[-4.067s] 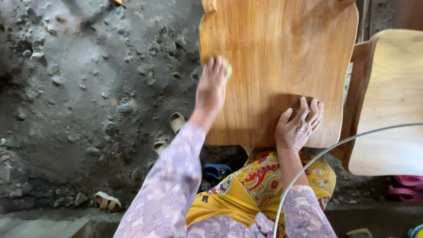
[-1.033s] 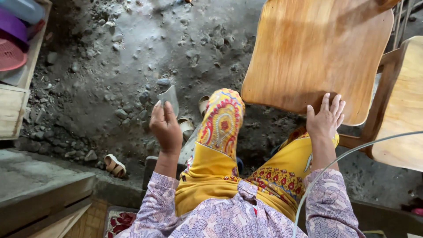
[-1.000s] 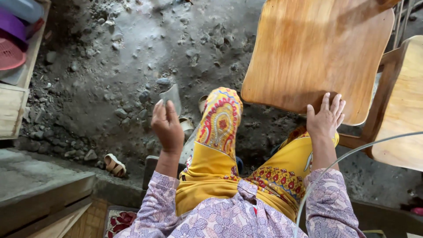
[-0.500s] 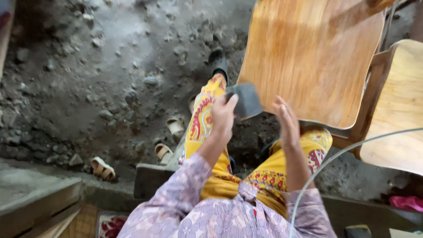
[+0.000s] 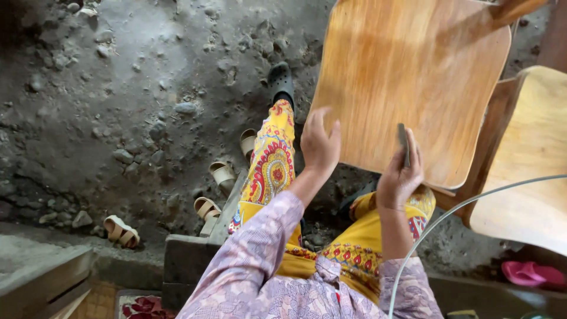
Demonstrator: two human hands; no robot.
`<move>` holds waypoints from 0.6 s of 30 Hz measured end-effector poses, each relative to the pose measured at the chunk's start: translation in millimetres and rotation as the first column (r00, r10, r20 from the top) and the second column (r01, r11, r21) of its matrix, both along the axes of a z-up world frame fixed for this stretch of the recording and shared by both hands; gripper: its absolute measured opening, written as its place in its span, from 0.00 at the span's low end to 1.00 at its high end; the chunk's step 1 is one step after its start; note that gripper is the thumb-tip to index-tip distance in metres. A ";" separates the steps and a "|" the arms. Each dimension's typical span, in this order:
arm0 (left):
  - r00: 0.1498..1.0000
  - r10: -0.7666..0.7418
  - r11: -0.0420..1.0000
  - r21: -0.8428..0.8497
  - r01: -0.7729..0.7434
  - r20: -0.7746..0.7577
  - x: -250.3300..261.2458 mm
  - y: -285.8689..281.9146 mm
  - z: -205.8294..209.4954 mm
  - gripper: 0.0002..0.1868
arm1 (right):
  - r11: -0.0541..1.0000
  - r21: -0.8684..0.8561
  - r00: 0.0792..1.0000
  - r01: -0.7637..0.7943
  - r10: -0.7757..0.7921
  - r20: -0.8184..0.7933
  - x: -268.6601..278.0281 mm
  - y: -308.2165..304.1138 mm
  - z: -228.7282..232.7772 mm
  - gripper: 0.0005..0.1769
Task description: The person sands the surface of a wooden chair seat using a sanding block. They hold the chair steady with one hand while moving the sanding block back and forth across the wood with the other hand.
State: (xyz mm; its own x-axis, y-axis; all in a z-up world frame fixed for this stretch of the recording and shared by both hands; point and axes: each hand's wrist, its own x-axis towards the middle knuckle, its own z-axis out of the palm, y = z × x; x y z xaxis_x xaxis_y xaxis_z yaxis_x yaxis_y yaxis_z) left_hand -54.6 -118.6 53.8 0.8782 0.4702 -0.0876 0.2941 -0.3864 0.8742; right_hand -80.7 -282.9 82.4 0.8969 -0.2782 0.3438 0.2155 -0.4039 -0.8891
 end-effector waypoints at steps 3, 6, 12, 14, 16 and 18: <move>1.000 -0.001 0.978 0.209 -0.002 0.016 36.2 8.4 -8.7 0.22 | 0.920 -0.389 0.997 -0.052 0.071 0.034 8.8 -8.7 -5.7 0.19; 0.999 0.027 0.969 0.248 -0.018 -0.033 68.0 10.5 -41.5 0.26 | 0.848 -0.497 0.976 -0.186 0.217 0.006 5.2 -0.7 -29.9 0.19; 0.948 0.096 0.968 0.251 -0.017 -0.304 87.9 20.2 -67.5 0.27 | 0.708 -0.614 0.937 -0.349 0.263 -0.229 -3.2 18.3 -55.1 0.24; 0.926 0.129 0.945 0.326 -0.007 -0.355 87.1 16.5 -73.9 0.26 | 0.705 -0.599 0.922 -0.381 0.241 -0.303 20.8 19.2 -56.6 0.24; 0.928 0.209 0.915 0.397 -0.074 -0.308 88.5 14.0 -74.8 0.24 | 0.643 -0.682 0.934 -0.348 0.299 -0.195 63.7 15.3 -73.5 0.23; 0.925 0.219 0.907 0.415 -0.076 -0.310 88.2 13.6 -77.3 0.23 | 0.646 -0.686 0.934 -0.336 0.320 -0.156 116.3 21.5 -75.4 0.22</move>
State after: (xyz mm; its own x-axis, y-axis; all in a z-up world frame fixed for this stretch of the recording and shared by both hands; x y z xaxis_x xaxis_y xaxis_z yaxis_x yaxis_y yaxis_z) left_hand 33.6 -105.1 -23.5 0.7442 0.6504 -0.1521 0.6265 -0.6007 0.4967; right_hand 35.6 -261.4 7.0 0.8906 0.3459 0.2954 0.4427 -0.8080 -0.3887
